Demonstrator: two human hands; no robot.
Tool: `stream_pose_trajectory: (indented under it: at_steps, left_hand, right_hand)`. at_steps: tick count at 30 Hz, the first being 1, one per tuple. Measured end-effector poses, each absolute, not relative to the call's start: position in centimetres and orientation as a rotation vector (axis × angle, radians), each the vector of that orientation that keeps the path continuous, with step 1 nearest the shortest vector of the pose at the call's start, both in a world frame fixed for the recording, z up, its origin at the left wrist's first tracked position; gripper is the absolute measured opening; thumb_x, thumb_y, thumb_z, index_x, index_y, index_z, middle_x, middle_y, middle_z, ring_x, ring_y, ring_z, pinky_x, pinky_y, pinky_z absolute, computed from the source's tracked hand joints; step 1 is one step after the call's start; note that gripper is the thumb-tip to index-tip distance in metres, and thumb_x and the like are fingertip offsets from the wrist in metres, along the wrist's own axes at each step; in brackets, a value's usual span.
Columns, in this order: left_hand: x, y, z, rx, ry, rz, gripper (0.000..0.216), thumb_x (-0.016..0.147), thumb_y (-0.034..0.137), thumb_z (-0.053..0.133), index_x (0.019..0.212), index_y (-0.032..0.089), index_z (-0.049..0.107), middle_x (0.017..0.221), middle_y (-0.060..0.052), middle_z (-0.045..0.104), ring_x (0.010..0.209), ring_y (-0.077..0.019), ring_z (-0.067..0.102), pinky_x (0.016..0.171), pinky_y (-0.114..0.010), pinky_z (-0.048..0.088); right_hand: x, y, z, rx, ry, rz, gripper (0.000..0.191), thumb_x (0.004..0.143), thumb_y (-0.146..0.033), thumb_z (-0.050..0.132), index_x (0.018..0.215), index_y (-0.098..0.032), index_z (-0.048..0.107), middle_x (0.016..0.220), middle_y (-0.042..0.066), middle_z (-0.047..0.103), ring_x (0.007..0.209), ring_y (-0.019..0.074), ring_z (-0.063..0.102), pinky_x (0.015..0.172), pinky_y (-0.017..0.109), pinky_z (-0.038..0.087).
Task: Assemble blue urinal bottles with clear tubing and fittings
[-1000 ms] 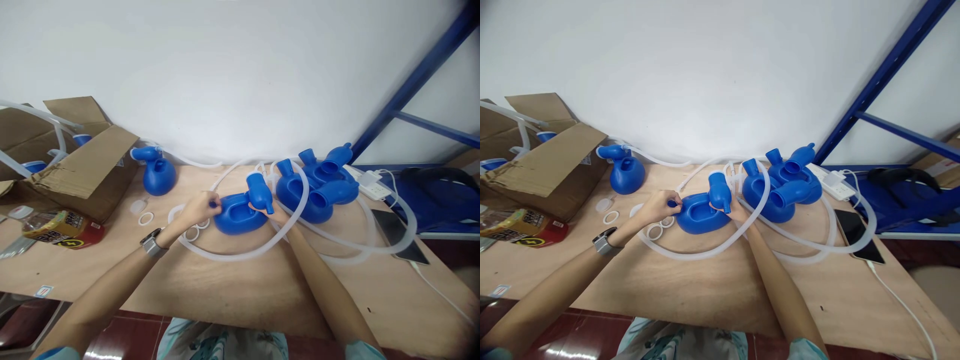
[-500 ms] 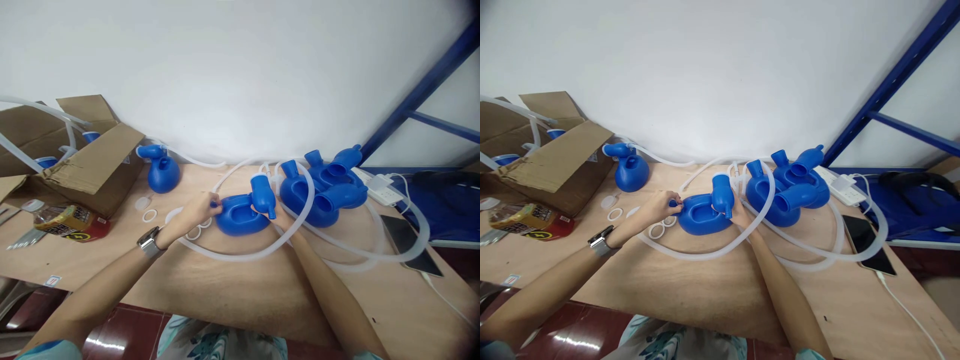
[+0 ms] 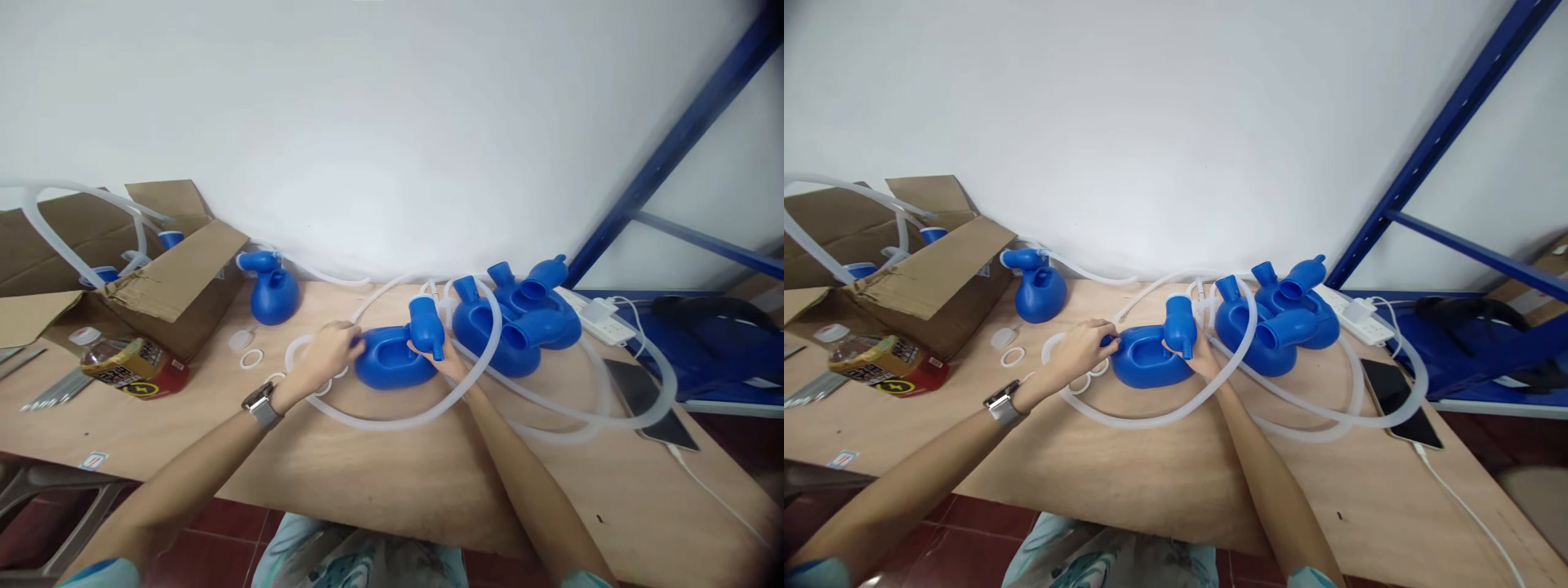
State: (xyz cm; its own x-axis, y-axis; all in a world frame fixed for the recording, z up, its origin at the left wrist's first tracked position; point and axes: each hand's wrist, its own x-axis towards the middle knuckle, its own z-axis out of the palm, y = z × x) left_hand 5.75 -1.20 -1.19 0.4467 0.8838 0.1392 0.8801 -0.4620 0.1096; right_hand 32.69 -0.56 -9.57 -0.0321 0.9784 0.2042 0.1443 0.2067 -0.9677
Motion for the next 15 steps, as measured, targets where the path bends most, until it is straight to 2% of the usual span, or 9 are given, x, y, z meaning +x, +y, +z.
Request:
stream_pose_trajectory:
  at_steps: [2,4,6,8,11,13,15]
  left_hand:
    - [5.2,-0.9,-1.7,2.607,1.539,0.447,0.026,0.1,0.034,0.057,0.111,0.021,0.076,0.124,-0.012,0.075,0.118,-0.0289,0.068,0.108,-0.043,0.046]
    - [4.3,0.3,-1.4,2.459,1.477,0.542,0.038,0.101,0.044,0.054,0.126,0.022,0.072,0.132,-0.012,0.073,0.121,-0.0283,0.067,0.109,-0.041,0.048]
    - [3.3,2.8,-0.4,2.257,1.496,0.471,0.052,0.103,0.054,0.044,0.134,0.02,0.068,0.13,-0.011,0.074,0.115,-0.0264,0.071,0.099,-0.035,0.053]
    - [2.5,6.3,0.5,2.121,1.564,0.272,0.058,0.102,0.059,0.04,0.13,0.018,0.069,0.122,-0.013,0.077,0.101,-0.0255,0.074,0.089,-0.032,0.056]
    - [2.7,11.7,0.6,2.018,1.648,0.038,0.063,0.088,0.065,0.059,0.12,0.012,0.071,0.103,-0.019,0.078,0.08,-0.0282,0.074,0.072,-0.034,0.058]
    - [3.6,14.2,-0.3,1.957,1.658,-0.083,0.071,0.077,0.063,0.071,0.125,0.011,0.068,0.102,-0.021,0.078,0.074,-0.029,0.073,0.066,-0.035,0.058]
    - [4.7,15.5,-1.8,1.935,1.63,-0.141,0.078,0.073,0.057,0.075,0.136,0.013,0.062,0.108,-0.021,0.077,0.074,-0.0286,0.074,0.064,-0.034,0.058]
  right_hand:
    - [32.6,-0.8,-9.7,-1.157,-1.403,0.971,0.083,0.072,-0.064,0.087,0.139,-0.024,0.061,0.133,0.013,0.072,0.13,0.0356,0.064,0.117,0.052,0.049]
    - [32.6,-0.9,-9.9,-1.167,-1.396,0.948,0.081,0.071,-0.066,0.087,0.136,-0.024,0.063,0.13,0.013,0.073,0.129,0.0355,0.064,0.117,0.052,0.049]
    - [32.7,-1.0,-10.3,-1.183,-1.392,0.931,0.081,0.069,-0.067,0.087,0.134,-0.024,0.064,0.128,0.012,0.074,0.128,0.0366,0.066,0.116,0.056,0.05]
    - [32.8,-1.1,-10.5,-1.21,-1.385,0.922,0.083,0.068,-0.067,0.088,0.134,-0.024,0.065,0.129,0.012,0.074,0.127,0.0381,0.066,0.115,0.059,0.051]
    - [32.8,-1.5,-10.5,-1.242,-1.372,0.906,0.083,0.07,-0.068,0.086,0.137,-0.026,0.063,0.135,0.012,0.071,0.13,0.039,0.065,0.116,0.06,0.05]
    - [32.8,-1.7,-10.3,-1.242,-1.381,0.894,0.078,0.074,-0.069,0.082,0.137,-0.027,0.064,0.137,0.011,0.071,0.131,0.039,0.065,0.117,0.061,0.05]
    - [32.9,-1.8,-10.2,-1.239,-1.402,0.879,0.072,0.077,-0.068,0.08,0.134,-0.028,0.065,0.136,0.011,0.072,0.129,0.0387,0.066,0.117,0.061,0.05]
